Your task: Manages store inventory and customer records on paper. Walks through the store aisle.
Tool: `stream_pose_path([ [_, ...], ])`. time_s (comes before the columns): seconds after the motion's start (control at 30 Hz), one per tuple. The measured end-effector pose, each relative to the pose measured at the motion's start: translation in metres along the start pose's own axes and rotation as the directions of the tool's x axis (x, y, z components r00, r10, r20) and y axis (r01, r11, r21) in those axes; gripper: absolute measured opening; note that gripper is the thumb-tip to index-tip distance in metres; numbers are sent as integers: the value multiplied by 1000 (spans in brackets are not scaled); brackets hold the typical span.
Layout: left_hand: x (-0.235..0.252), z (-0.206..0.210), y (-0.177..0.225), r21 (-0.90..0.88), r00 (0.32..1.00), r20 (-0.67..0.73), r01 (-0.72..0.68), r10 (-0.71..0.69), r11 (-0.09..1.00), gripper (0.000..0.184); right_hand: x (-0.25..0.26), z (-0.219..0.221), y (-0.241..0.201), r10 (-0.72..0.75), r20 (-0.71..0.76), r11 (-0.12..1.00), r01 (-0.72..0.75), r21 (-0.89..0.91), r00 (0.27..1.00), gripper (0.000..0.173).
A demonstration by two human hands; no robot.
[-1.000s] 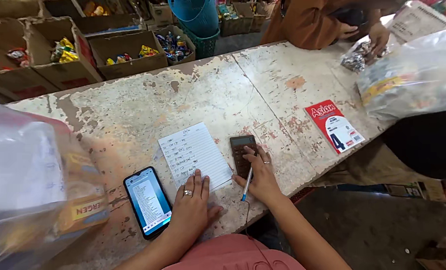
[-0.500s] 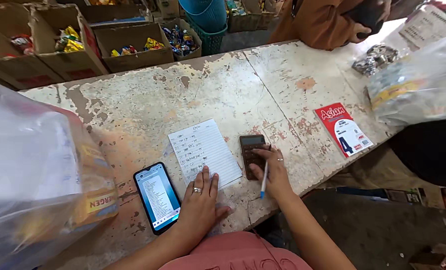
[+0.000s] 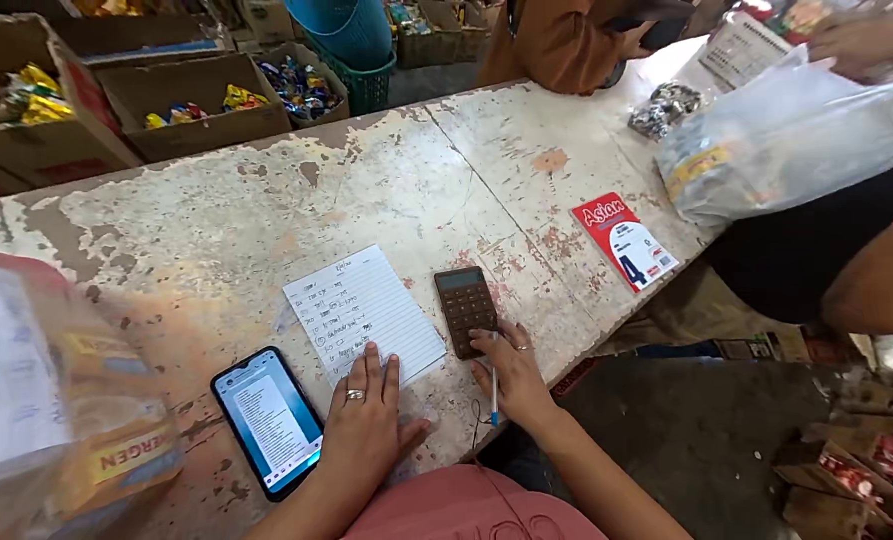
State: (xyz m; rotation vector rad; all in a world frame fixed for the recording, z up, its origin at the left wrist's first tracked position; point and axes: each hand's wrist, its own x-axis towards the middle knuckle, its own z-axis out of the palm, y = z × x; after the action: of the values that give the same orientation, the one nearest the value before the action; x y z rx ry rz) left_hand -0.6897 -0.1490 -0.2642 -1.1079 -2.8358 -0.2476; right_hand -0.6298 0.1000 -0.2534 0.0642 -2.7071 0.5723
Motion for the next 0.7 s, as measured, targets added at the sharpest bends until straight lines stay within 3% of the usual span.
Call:
stream_pose_path([
  [0.1,1,-5,1,-11,999,48,18,-17,1000,102,13,2,6,38,-91,999,-38,2,995,39],
  [0.2,1,-5,0,-25,999,41,16,-15,1000,101,22,0,18,82,-62,997,-81,15,995,40],
  [0.3,3,-4,-1,-22,1000,4,0,0,1000,86,28,1,30,61,-136,998,-60,11,989,36],
  [0.37,3,-2,-1,-22,1000,-12,1,-1,1000,81,31,1,35,88,-89,996,-89,-2,992,33],
  [0.5,2,1,0,-24,1000,-7,7,-8,1000,97,35,-5,32,102,-27,994,-104,-47,994,29],
  [0.63,0,-1,0,-19,1000,3,19,-19,1000,104,25,-3,16,48,-117,997,-54,-50,992,27],
  [0.7,-1,-2,1,-9,999,19,37,-37,999,107,19,1,13,58,-86,997,-61,-37,995,27],
])
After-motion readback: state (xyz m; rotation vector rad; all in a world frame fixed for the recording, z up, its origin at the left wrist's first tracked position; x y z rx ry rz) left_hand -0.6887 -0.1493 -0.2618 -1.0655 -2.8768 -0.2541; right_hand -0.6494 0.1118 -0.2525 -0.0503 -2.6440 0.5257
